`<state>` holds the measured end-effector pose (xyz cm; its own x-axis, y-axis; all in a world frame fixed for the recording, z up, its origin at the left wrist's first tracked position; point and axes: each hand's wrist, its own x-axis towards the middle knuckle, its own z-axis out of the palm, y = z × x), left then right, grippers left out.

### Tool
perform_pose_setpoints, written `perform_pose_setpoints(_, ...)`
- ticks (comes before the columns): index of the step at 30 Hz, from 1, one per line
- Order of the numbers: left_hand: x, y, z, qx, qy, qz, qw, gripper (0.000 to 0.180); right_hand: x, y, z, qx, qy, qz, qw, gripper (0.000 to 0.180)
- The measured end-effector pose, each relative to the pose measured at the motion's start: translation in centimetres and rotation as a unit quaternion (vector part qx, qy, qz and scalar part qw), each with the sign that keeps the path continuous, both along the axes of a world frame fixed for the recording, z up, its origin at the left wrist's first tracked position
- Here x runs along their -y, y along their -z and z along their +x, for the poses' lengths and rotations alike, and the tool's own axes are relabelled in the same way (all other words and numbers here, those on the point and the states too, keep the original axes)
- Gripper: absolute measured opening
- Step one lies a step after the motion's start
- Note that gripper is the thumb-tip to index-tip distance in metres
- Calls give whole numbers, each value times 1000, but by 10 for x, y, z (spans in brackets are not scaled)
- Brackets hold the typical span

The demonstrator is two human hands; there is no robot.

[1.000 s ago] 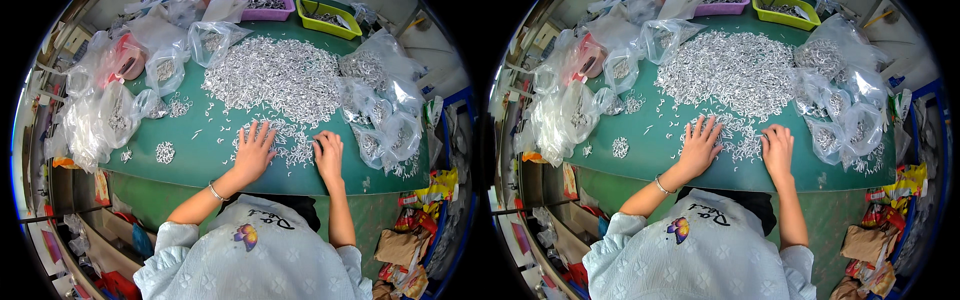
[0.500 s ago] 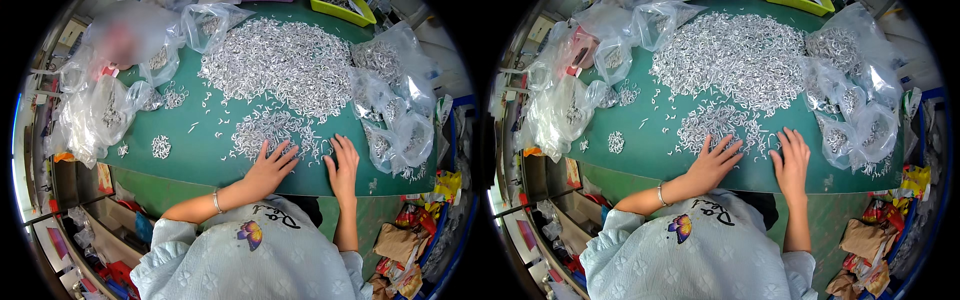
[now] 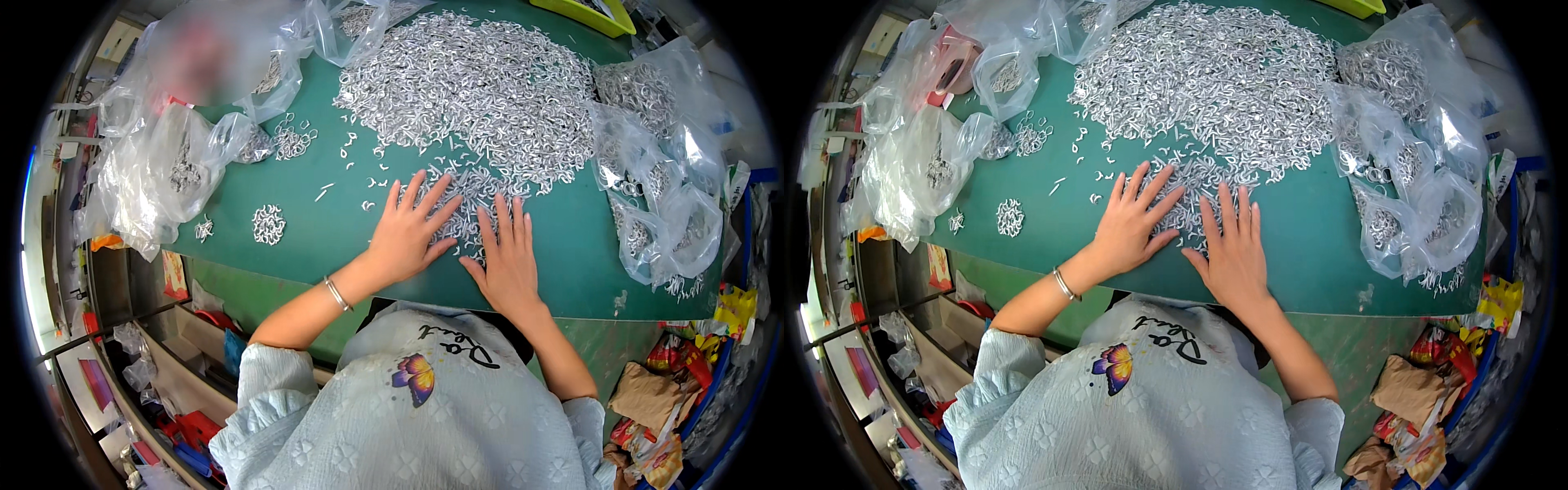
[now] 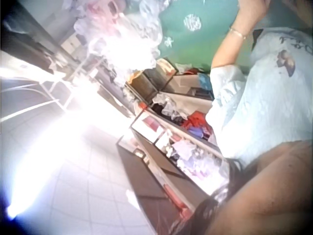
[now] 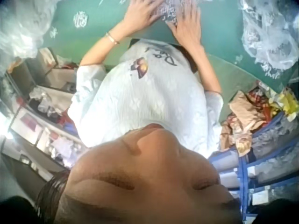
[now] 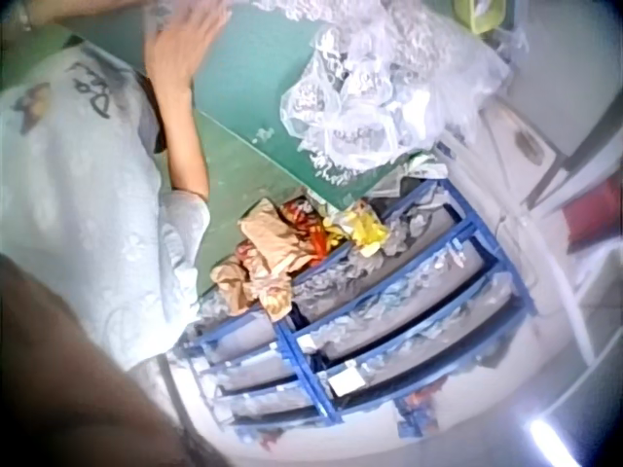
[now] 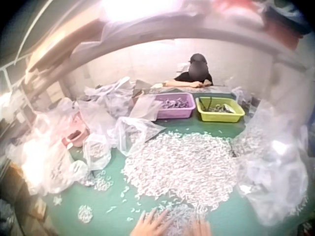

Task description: The person sorts through a large pile of silver metal parts on a green table by hand, picking them up individually and placing them into smaller groups and plastic bags.

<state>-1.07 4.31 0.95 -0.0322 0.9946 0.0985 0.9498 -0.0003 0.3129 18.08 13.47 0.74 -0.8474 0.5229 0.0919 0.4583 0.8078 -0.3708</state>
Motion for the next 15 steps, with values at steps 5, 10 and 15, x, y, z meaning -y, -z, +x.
perform_pose_setpoints(5, -9, 6, -23, -55, 1, 6, 998, 55, -24, 8, -19, -7, -34, 33, 999, 67)
perform_pose_setpoints(10, -23, 13, -41, -56, -29, 54, 997, 52, -54, 11, -38, -47, -52, 53, 996, 56)
perform_pose_setpoints(15, -11, 4, -11, -44, -3, 44, 998, 54, -60, 3, -40, -46, -42, 87, 994, 52)
